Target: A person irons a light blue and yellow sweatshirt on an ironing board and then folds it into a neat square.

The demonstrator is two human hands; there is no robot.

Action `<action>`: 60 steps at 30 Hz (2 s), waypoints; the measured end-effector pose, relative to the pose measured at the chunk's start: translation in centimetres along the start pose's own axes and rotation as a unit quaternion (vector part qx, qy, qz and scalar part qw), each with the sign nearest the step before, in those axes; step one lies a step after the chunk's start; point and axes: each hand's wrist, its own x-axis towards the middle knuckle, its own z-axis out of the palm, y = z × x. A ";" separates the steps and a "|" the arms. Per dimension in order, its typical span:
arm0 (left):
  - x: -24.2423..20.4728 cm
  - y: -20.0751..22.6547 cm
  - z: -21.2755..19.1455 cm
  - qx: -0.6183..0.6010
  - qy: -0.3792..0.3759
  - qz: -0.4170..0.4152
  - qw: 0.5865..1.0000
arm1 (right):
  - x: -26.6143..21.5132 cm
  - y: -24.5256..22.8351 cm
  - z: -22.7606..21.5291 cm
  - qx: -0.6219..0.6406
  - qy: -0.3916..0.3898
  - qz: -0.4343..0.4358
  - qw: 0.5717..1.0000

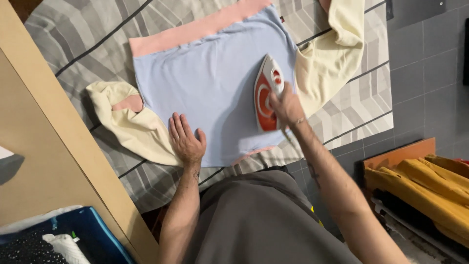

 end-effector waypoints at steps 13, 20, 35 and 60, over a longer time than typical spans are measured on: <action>-0.7 -0.5 0.6 -0.009 -0.021 0.002 1.000 | -0.5 6.2 1.2 0.203 0.091 0.007 0.975; -0.5 -0.3 0.2 -0.006 -0.021 0.004 1.000 | -5.0 6.0 1.1 0.098 0.087 0.055 0.990; -0.8 -0.2 0.1 0.010 -0.057 -0.003 0.998 | -3.0 4.2 1.8 -0.265 -0.138 -0.152 0.942; 0.0 0.5 -1.2 -0.011 -0.054 -0.015 0.998 | 13.1 3.2 -0.9 0.045 0.130 -0.084 0.987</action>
